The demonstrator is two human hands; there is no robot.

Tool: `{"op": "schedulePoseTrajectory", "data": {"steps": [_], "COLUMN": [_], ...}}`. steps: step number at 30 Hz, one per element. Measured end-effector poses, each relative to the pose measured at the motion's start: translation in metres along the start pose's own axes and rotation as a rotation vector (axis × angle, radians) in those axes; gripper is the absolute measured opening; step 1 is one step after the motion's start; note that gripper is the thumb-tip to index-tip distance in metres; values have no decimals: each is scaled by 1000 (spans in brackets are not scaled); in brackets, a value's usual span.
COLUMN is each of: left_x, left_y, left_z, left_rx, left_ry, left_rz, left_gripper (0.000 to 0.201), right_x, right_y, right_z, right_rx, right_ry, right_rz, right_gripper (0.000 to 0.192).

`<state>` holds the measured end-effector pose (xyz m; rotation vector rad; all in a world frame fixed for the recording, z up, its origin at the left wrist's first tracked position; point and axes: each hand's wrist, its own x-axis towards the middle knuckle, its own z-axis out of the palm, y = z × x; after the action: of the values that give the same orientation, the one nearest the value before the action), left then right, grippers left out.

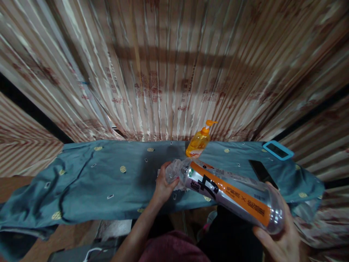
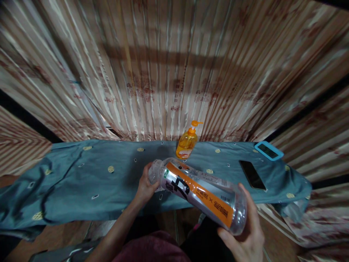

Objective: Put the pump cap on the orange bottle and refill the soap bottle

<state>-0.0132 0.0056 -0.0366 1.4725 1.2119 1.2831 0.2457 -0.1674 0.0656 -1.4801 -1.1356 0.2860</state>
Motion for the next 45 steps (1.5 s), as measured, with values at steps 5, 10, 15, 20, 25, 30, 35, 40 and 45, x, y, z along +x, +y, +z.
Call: {"op": "schedulePoseTrajectory", "data": {"steps": [5,10,15,20,25,30,35,40,45], "left_x": [0,0,0,-1,-1,0,0,-1,-2], "left_y": [0,1,2,1,1,2,3,2,1], "left_z": [0,0,0,-1,-1,-1,0,0,1], "left_rx": [-10,-12,-22,-21,-18,-18,-26,-3,-20], "left_ry": [5,7,-11,-4,-10,-13,-32,-31,-40], "left_rz": [-9,-10,-8,-11,-4,3,14,-4,10], "left_gripper": [67,66,66,66,67,67,66,69,67], "right_x": [1,3,5,6,4,6,12,13,12], "right_y": [-5,8,12,22,10,0,16,25,35], "right_z": [2,-2,-4,-9,-5,0,-12,-20,-23], "right_rx": [57,29,-48,22,-4,72,-2,36,64], "right_ry": [45,32,-12,9,-14,48,-2,-14,-23], "right_rz": [82,-9,-120,-76,-15,30,-29,-12,19], "right_gripper": [103,97,94,101,99,97,100,101,109]}}
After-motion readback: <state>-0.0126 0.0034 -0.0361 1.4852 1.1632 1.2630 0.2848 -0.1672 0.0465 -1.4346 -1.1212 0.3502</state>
